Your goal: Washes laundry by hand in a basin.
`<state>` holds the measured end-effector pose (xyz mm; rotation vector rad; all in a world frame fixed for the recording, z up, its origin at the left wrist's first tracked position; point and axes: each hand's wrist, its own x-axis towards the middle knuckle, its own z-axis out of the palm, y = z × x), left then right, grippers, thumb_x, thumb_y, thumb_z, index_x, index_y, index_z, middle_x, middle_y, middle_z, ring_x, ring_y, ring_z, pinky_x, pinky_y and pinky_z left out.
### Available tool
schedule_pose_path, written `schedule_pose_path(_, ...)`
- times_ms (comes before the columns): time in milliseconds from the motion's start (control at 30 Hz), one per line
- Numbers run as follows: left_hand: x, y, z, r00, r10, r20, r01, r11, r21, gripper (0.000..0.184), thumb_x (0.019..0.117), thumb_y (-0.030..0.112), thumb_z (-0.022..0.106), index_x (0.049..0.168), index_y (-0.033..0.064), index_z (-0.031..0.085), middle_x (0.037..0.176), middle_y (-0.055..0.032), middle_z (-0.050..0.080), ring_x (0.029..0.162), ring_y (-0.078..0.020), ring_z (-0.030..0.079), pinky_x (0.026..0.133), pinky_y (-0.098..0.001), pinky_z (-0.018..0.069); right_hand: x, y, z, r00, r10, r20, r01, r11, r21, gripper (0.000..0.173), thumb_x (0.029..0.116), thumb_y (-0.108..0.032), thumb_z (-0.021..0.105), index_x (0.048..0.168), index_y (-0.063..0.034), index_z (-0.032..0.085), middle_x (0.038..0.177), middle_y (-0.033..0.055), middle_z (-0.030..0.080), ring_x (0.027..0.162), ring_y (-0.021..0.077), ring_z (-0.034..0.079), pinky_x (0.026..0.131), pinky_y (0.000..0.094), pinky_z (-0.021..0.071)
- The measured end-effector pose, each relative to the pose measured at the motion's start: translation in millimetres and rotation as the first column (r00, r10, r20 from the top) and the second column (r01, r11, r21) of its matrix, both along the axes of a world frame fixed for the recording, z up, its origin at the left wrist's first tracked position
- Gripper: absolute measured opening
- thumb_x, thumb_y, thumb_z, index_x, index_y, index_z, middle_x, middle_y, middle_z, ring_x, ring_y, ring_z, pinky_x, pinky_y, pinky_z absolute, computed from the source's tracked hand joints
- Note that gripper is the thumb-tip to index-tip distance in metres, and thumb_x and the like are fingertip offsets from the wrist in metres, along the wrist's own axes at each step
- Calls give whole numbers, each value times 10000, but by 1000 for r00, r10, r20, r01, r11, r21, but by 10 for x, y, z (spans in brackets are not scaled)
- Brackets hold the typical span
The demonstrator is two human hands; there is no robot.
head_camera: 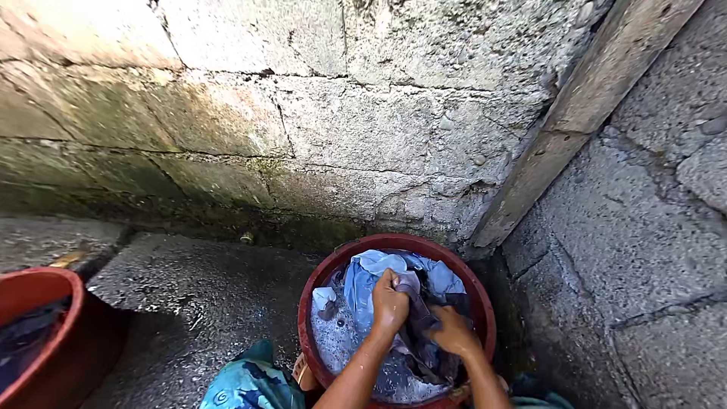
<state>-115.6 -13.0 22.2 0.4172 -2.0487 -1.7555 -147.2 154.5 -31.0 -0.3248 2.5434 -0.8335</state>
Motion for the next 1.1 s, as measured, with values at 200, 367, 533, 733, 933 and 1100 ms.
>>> schedule_pose_path(200,140,-158,738,988,-58,-144,42,993,-113,246,807,-42,644,736,109,464,667,22,525,646,-75,529,616,-297,450,-40,-104,259,983,-164,-82,112,892,-437,265,852,-95,791,1070,43,730,1027,208,702,977,292,669,910,495,539)
schedule_pose_path(367,61,-719,280,932,-25,-362,-206,785,-585,173,786,70,710,882,-15,593,788,-139,633,712,-266,639,646,-456,532,-157,-50,1004,923,-376,-88,170,600,-782,46,929,7,654,913,1,697,821,11,689,773,28,639,754,253,549)
schedule_pose_path(533,454,-971,-756,911,-89,403,320,767,-556,290,931,78,647,1182,-68,645,1104,-272,691,1056,-439,675,942,-617,512,-131,-184,1019,933,-210,-291,148,964,-221,415,985,-52,561,1395,-52,622,1308,219,659,1240,345,616,1072,541,458)
schedule_pose_path(733,430,-1099,-79,985,69,161,-2,923,-385,175,905,30,611,1051,-64,628,822,-137,636,777,-243,623,743,-451,512,-164,-105,503,938,-203,-280,227,972,56,336,975,-99,596,1291,-34,686,1263,274,642,1201,450,599,1009,640,447)
schedule_pose_path(933,405,-598,763,976,42,-215,12,970,243,189,858,-77,564,929,92,517,702,35,583,627,-41,579,598,-221,505,212,-374,-275,779,-371,-505,198,910,-364,331,881,-175,733,1007,127,679,1051,316,677,1010,491,665,894,638,525)
schedule_pose_path(1100,566,-542,1229,935,77,-346,23,961,277,254,889,-80,492,937,161,557,723,75,579,613,-1,556,560,-172,487,497,-623,-770,859,-381,-342,232,886,-402,460,862,-238,791,1150,100,675,1193,351,614,1136,528,590,980,644,474)
